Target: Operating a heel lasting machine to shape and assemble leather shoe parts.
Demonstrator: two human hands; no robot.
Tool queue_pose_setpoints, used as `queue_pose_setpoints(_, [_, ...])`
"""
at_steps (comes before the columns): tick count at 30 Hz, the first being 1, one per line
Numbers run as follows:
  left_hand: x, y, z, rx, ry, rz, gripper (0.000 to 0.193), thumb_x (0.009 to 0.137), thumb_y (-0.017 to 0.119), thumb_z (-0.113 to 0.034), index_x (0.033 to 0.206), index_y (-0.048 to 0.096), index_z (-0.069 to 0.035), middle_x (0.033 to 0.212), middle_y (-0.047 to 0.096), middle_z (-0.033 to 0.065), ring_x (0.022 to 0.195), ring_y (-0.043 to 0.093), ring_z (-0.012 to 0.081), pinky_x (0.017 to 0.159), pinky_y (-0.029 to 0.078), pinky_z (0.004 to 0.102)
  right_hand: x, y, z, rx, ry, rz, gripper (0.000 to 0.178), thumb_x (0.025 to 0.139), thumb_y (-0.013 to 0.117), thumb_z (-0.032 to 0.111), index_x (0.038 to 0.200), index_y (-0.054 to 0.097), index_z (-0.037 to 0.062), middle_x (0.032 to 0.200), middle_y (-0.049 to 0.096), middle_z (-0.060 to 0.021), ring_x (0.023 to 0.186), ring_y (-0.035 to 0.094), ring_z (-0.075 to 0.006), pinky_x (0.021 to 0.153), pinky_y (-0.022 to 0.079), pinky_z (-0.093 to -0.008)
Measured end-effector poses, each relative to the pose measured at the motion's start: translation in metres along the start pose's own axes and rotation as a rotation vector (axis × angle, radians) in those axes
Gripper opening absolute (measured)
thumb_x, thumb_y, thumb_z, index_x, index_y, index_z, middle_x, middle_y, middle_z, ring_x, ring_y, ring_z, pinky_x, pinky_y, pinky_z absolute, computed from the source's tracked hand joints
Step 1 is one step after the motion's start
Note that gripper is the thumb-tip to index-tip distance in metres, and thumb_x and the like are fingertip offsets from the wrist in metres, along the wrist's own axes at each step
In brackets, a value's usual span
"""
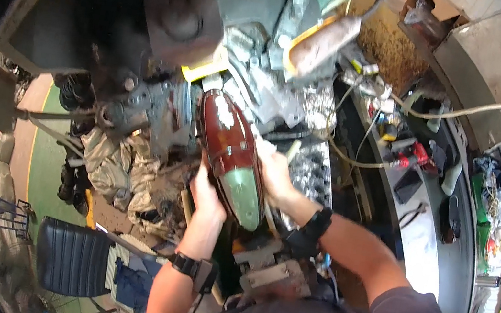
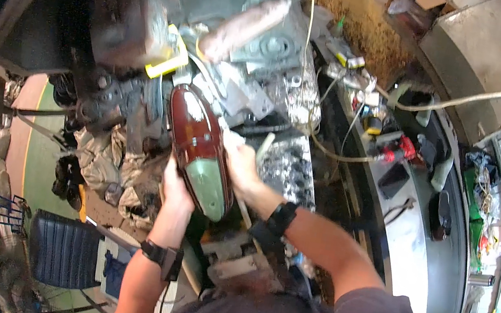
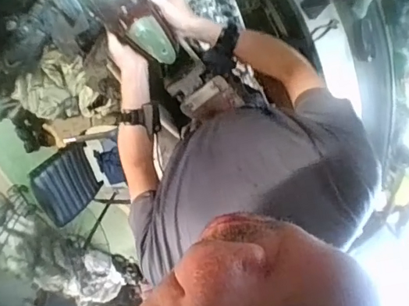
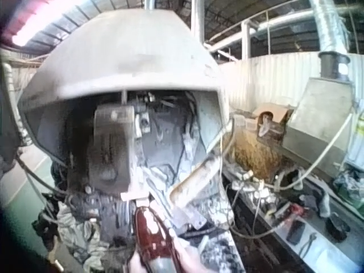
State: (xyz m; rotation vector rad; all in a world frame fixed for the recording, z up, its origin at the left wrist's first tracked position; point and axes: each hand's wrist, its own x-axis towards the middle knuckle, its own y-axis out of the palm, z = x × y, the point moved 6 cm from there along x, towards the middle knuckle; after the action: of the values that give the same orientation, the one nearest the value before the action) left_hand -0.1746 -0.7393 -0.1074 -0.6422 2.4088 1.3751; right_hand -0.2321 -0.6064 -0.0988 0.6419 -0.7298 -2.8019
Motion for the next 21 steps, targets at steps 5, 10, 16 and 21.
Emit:
queue_pose_setpoints(5, [-0.022, 0.003, -0.004, 0.143, 0.05, 0.054, 0.062, 0.108, 0.046, -0.054, 0.143, 0.055, -0.005, 0.14, 0.062, 0.0105, 0.126, 0.06, 0.0257, 0.109, 0.046, 0.0417, -0.013, 0.006, 0.003, -0.303, -0.02, 0.212, 0.064, 0.111, 0.029, 0.056, 0.139, 0.058, 0.0075, 0.131, 0.064, -0.0067, 0.118, 0.058, -0.0159, 0.104, 0.044, -0.032])
queue_pose_setpoints(10, [-0.041, 0.021, 0.003, 0.168, 0.225, 0.142, 0.065, 0.11, 0.036, -0.057, 0.145, 0.052, -0.005, 0.141, 0.061, 0.0095, 0.128, 0.058, 0.0255, 0.112, 0.044, 0.04, -0.024, 0.018, -0.008, -0.169, 0.12, 0.235, 0.07, 0.11, 0.021, 0.061, 0.146, 0.054, 0.01, 0.138, 0.062, -0.0056, 0.119, 0.057, -0.0164, 0.107, 0.043, -0.0331])
queue_pose_setpoints(16, [-0.029, 0.029, 0.008, -0.005, 0.22, 0.18, 0.061, 0.11, 0.037, -0.054, 0.138, 0.057, -0.004, 0.132, 0.065, 0.0093, 0.118, 0.064, 0.0236, 0.104, 0.05, 0.0387, -0.026, 0.013, -0.017, -0.075, 0.026, 0.167, 0.061, 0.113, 0.024, 0.052, 0.141, 0.056, 0.0084, 0.131, 0.065, -0.0065, 0.115, 0.059, -0.0166, 0.105, 0.045, -0.0331])
queue_pose_setpoints(21, [-0.021, 0.037, -0.001, 0.126, 0.325, 0.152, 0.06, 0.109, 0.04, -0.054, 0.137, 0.057, -0.004, 0.13, 0.065, 0.0092, 0.113, 0.065, 0.0233, 0.1, 0.052, 0.0387, -0.018, 0.006, -0.018, -0.177, -0.16, 0.162, 0.057, 0.114, 0.025, 0.048, 0.138, 0.056, 0.0065, 0.132, 0.062, -0.0085, 0.117, 0.057, -0.0182, 0.107, 0.043, -0.0331])
